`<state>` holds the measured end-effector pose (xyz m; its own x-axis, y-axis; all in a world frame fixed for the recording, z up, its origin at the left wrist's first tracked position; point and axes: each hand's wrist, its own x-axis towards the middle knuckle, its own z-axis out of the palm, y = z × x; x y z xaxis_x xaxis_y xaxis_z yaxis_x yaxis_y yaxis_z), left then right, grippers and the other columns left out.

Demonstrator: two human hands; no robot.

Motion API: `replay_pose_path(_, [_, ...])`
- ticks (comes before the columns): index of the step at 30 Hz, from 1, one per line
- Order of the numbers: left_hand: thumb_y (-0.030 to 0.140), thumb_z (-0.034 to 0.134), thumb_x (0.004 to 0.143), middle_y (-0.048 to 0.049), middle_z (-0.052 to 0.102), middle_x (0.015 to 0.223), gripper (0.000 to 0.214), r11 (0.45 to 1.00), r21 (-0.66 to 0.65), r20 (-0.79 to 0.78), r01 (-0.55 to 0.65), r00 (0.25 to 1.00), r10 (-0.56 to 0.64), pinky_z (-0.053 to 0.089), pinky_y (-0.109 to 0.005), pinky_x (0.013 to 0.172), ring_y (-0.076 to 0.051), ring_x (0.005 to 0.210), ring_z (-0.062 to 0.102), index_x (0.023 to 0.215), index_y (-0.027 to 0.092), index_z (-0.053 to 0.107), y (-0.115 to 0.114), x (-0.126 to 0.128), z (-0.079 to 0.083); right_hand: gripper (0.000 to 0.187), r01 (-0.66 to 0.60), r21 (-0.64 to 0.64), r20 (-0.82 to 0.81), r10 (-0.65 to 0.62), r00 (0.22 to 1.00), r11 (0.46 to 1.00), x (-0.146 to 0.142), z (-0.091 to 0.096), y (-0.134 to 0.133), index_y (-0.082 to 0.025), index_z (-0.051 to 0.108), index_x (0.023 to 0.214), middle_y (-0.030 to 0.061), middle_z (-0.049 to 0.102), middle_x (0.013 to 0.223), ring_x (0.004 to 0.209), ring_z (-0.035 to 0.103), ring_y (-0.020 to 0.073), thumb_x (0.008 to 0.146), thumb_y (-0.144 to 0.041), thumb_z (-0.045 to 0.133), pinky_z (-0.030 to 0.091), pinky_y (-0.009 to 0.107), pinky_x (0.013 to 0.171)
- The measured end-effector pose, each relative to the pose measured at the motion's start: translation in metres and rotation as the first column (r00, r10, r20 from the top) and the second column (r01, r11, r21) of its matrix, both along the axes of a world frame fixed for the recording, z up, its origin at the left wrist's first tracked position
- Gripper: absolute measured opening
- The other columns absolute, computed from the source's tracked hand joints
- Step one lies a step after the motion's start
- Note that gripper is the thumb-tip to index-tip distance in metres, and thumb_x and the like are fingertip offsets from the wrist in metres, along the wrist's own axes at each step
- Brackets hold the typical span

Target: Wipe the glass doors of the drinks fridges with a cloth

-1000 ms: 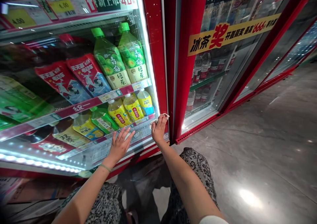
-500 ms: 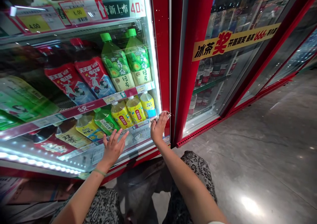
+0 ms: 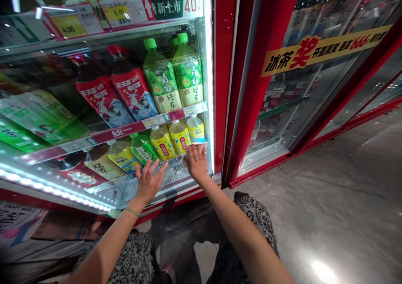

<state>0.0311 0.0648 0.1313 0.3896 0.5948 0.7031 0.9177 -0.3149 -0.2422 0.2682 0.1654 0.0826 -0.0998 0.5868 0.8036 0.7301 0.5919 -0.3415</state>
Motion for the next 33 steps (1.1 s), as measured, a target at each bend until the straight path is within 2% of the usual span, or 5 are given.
replay_pose_path(3, [0.026, 0.062, 0.096, -0.0092, 0.056, 0.15, 0.065, 1.0, 0.011, -0.006, -0.019, 1.0, 0.019, 0.001, -0.056, 0.13, -0.029, 0.15, 0.038, 0.156, 0.039, 0.042, -0.001, -0.002, 0.002, 0.055, -0.206, -0.052, 0.272, 0.212, 0.939, 0.977, -0.014, -0.003, -0.006, -0.035, 0.044, 0.156, 0.0009, 0.056, 0.155, 0.151, 0.043, 0.023, 0.103, -0.022, 0.043, 0.028, 0.058, 0.129])
replay_pose_path(10, [0.024, 0.064, 0.095, -0.01, 0.056, 0.145, 0.064, 0.995, 0.063, 0.016, -0.078, 0.997, 0.078, 0.004, -0.057, 0.13, -0.031, 0.149, 0.038, 0.154, 0.041, 0.045, -0.006, -0.012, 0.01, 0.052, 0.059, 0.133, 0.037, -0.065, 0.997, 0.989, -0.013, -0.026, 0.004, -0.02, 0.052, 0.151, 0.0137, 0.061, 0.148, 0.153, 0.039, 0.0309, 0.1, -0.029, 0.05, 0.025, 0.068, 0.126])
replay_pose_path(14, [0.026, 0.064, 0.095, -0.01, 0.056, 0.145, 0.065, 0.996, 0.051, -0.001, -0.078, 0.997, 0.078, 0.004, -0.057, 0.13, -0.031, 0.148, 0.039, 0.155, 0.04, 0.044, -0.008, -0.018, 0.008, 0.048, -0.152, 0.063, 0.195, 0.137, 0.971, 0.986, -0.034, -0.041, -0.01, -0.031, 0.057, 0.147, 0.0059, 0.069, 0.138, 0.141, 0.054, 0.0244, 0.101, -0.024, 0.049, 0.033, 0.059, 0.126])
replay_pose_path(26, [0.026, 0.07, 0.091, -0.0097, 0.057, 0.14, 0.066, 0.98, 0.123, 0.023, -0.159, 0.987, 0.157, 0.006, -0.057, 0.129, -0.031, 0.146, 0.042, 0.152, 0.04, 0.049, -0.024, -0.05, 0.013, 0.047, -0.11, 0.385, 0.278, -0.002, 0.961, 0.916, -0.077, -0.022, -0.022, -0.027, 0.056, 0.148, 0.0045, 0.073, 0.133, 0.134, 0.061, 0.0214, 0.102, -0.023, 0.054, 0.021, 0.051, 0.132])
replay_pose_path(33, [0.028, 0.071, 0.091, -0.011, 0.06, 0.132, 0.055, 0.953, 0.213, 0.05, -0.216, 0.976, 0.21, 0.013, -0.058, 0.128, -0.031, 0.138, 0.049, 0.144, 0.036, 0.059, -0.032, -0.074, 0.015, 0.061, -0.252, 0.253, 0.414, 0.131, 0.901, 0.934, -0.092, 0.009, -0.032, -0.032, 0.034, 0.161, -0.0007, 0.058, 0.152, 0.146, 0.05, 0.0182, 0.103, -0.015, 0.045, 0.026, 0.044, 0.131])
